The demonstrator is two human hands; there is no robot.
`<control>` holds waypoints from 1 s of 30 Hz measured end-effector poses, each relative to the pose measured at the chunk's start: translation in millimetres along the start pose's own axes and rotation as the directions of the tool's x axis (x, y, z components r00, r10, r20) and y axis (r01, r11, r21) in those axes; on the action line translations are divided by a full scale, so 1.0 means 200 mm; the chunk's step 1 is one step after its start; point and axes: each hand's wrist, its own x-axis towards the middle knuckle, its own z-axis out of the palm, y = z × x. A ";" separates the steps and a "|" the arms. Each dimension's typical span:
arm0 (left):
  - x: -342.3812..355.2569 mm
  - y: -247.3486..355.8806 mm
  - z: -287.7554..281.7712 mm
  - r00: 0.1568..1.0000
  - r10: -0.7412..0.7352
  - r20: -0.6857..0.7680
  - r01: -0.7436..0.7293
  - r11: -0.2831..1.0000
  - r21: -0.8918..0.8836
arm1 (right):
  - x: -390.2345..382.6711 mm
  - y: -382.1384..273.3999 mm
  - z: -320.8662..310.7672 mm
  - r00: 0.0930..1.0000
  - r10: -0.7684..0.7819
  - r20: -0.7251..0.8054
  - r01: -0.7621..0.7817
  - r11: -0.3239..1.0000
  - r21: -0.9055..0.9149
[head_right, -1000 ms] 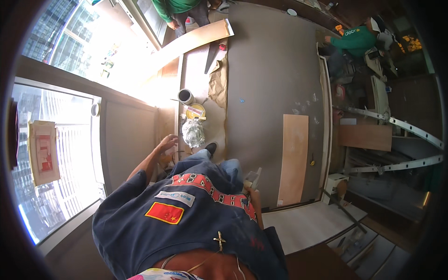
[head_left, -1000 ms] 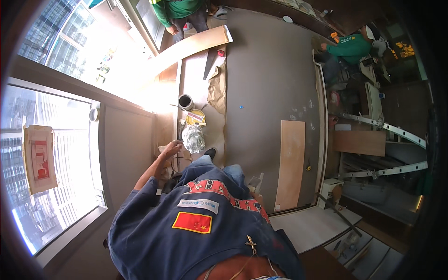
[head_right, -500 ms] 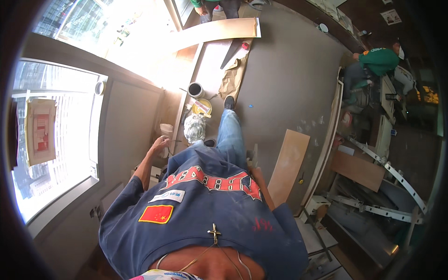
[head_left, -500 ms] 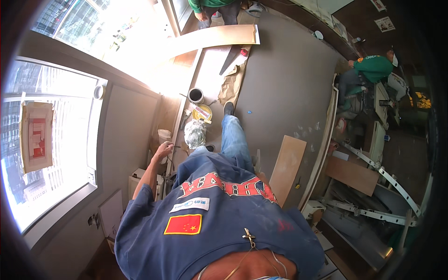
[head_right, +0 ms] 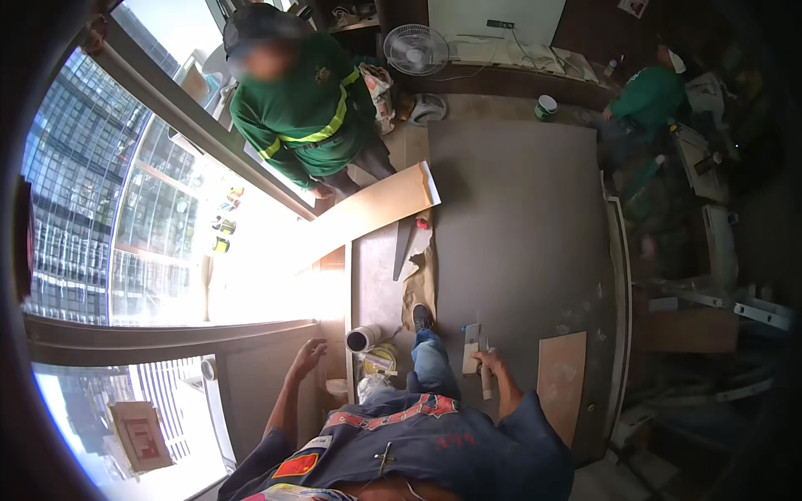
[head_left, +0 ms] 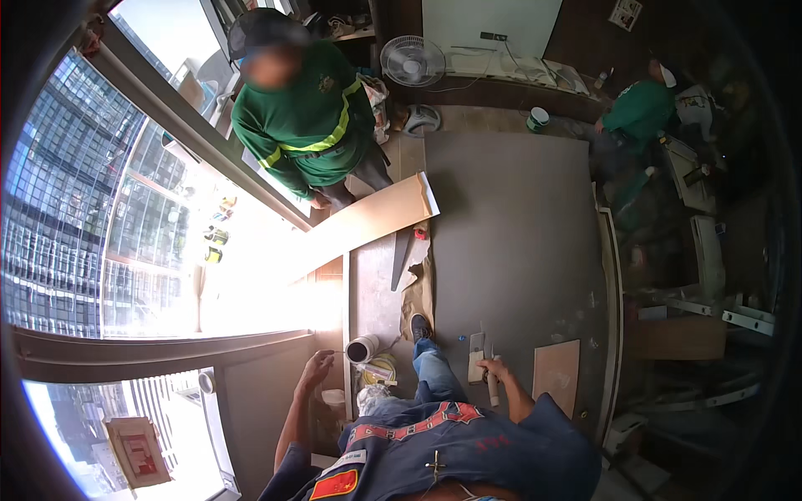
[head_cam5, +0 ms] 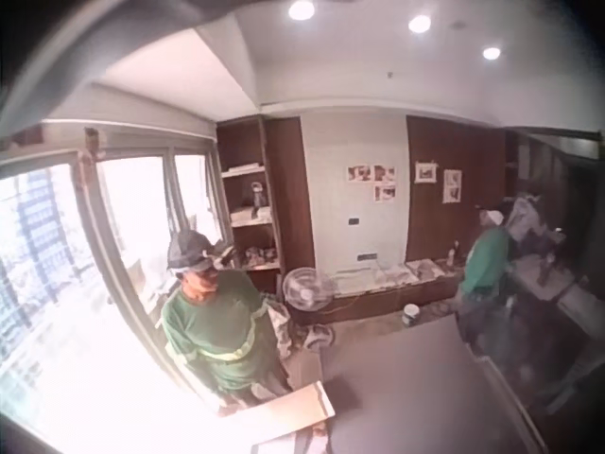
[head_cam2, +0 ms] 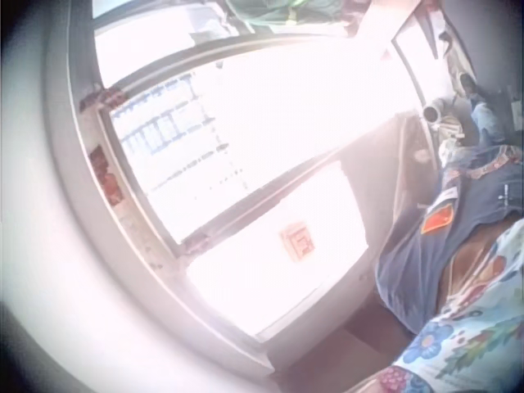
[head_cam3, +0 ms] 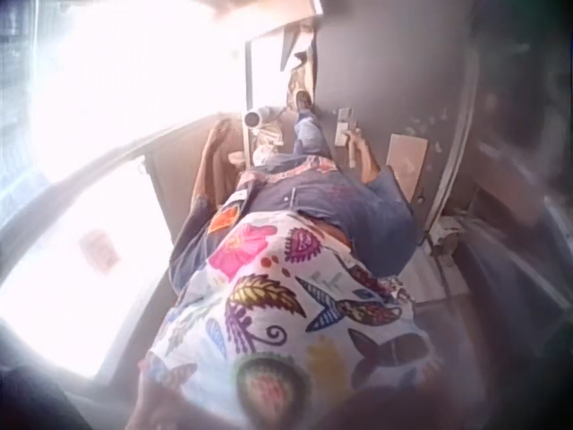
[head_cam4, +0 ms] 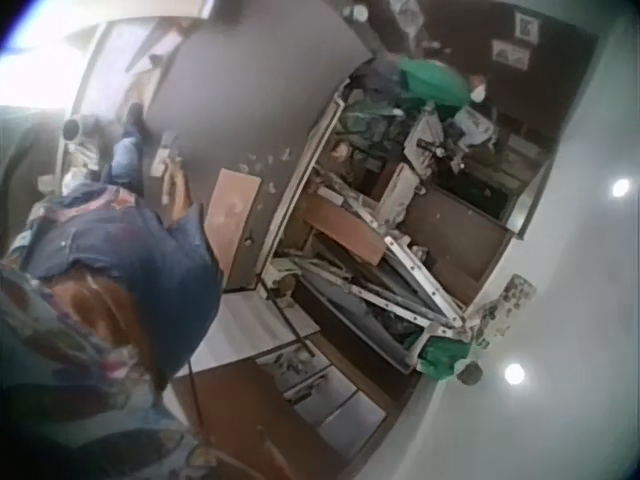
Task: The person measures a large wooden board on the floor using a tape measure and marks it with a utility knife. They then cut the board along the marked line and lift the separated piece.
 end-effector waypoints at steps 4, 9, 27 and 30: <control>0.27 0.30 -0.15 0.977 0.100 -0.191 -0.107 0.994 -0.030 | -0.25 -0.49 0.02 0.989 -0.144 -0.046 0.146 0.987 0.059; 0.29 0.30 -0.15 0.987 0.036 -0.159 -0.035 0.999 0.008 | -0.50 -0.98 0.10 0.950 -0.305 -0.064 0.309 0.949 0.060; 0.38 0.36 -0.16 0.982 0.178 -0.059 -0.154 0.944 0.291 | -0.66 -1.33 0.19 0.809 -0.588 -0.020 0.531 0.716 0.453; 0.55 0.27 -0.26 0.981 0.191 -0.038 -0.178 0.960 0.217 | -0.59 -1.30 0.21 0.842 -0.540 -0.017 0.499 0.766 0.404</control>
